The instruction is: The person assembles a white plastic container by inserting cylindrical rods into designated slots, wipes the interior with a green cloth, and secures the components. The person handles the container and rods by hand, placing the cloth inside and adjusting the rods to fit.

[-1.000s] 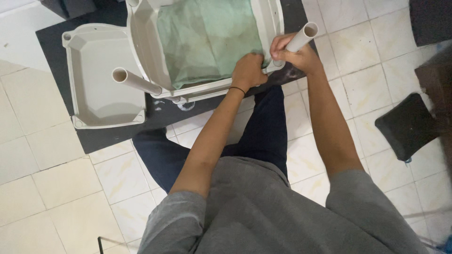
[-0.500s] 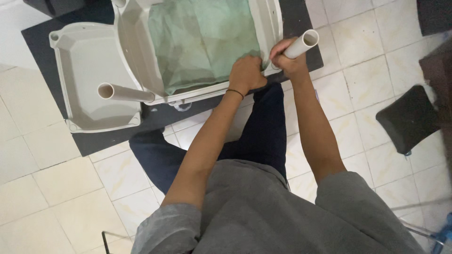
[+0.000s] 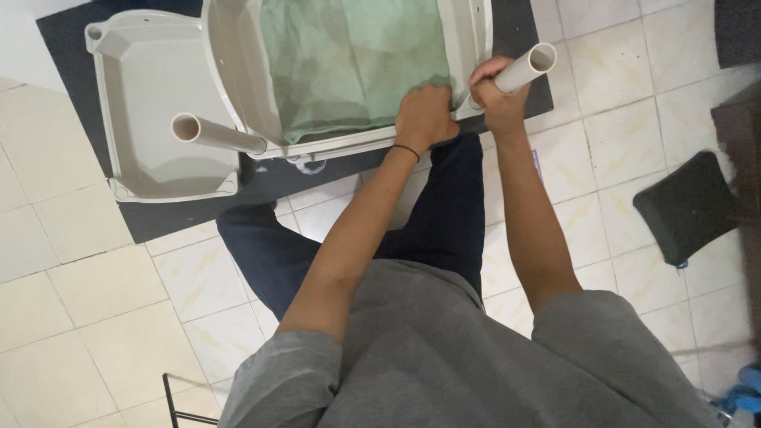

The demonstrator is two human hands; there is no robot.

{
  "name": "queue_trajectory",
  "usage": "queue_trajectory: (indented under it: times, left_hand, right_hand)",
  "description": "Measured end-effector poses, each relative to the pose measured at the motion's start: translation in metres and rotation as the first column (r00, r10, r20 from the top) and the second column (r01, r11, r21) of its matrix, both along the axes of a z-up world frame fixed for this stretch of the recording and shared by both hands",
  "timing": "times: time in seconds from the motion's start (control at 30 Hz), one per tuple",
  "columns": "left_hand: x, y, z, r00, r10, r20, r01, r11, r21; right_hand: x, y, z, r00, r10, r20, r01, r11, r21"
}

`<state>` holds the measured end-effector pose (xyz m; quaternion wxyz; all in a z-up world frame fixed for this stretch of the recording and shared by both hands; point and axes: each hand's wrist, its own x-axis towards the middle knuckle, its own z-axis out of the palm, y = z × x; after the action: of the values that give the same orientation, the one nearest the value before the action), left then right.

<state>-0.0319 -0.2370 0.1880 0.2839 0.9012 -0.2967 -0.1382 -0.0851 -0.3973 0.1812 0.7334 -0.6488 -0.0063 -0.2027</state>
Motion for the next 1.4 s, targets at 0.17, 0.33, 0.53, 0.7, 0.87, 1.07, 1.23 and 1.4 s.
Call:
queue_trajectory:
  times: [0.17, 0.33, 0.53, 0.7, 0.87, 1.07, 1.23, 1.4]
  left_hand:
    - [0.0, 0.002, -0.001, 1.0, -0.028, -0.01, 0.028, 0.999, -0.044]
    - [0.003, 0.004, 0.004, 0.996, -0.051, -0.068, 0.052, 0.999, 0.003]
    - [-0.001, 0.001, 0.002, 0.999, -0.006, -0.035, 0.007, 1.0, 0.02]
    - [-0.004, -0.001, -0.006, 0.999, 0.021, -0.03, -0.019, 0.998, 0.059]
    - [-0.003, -0.003, -0.006, 0.999, 0.036, 0.004, -0.036, 0.998, 0.049]
    - [-0.005, 0.002, -0.001, 1.0, -0.004, -0.005, 0.003, 1.0, -0.021]
    - [-0.005, 0.007, -0.004, 0.979, -0.15, 0.135, 0.172, 0.97, -0.172]
    - [-0.003, 0.002, -0.012, 0.958, -0.249, 0.143, 0.259, 0.965, -0.049]
  right_hand:
    - [0.006, -0.028, 0.018, 0.918, 0.396, -0.019, -0.396, 0.912, -0.111]
    - [0.017, -0.03, 0.028, 0.796, 0.605, 0.033, -0.601, 0.795, -0.085]
    - [-0.003, -0.014, -0.008, 0.989, 0.143, -0.046, -0.14, 0.988, 0.061]
    - [-0.005, -0.007, -0.025, 1.0, 0.002, 0.007, -0.003, 0.994, 0.112]
    - [-0.001, 0.008, -0.024, 0.979, -0.202, 0.03, 0.2, 0.978, 0.06]
    - [-0.001, 0.006, -0.026, 0.986, -0.168, 0.006, 0.166, 0.981, 0.101]
    - [-0.002, -0.026, 0.004, 0.969, 0.222, -0.104, -0.24, 0.945, -0.221]
    - [0.013, -0.041, 0.027, 0.764, 0.631, -0.136, -0.64, 0.767, -0.039]
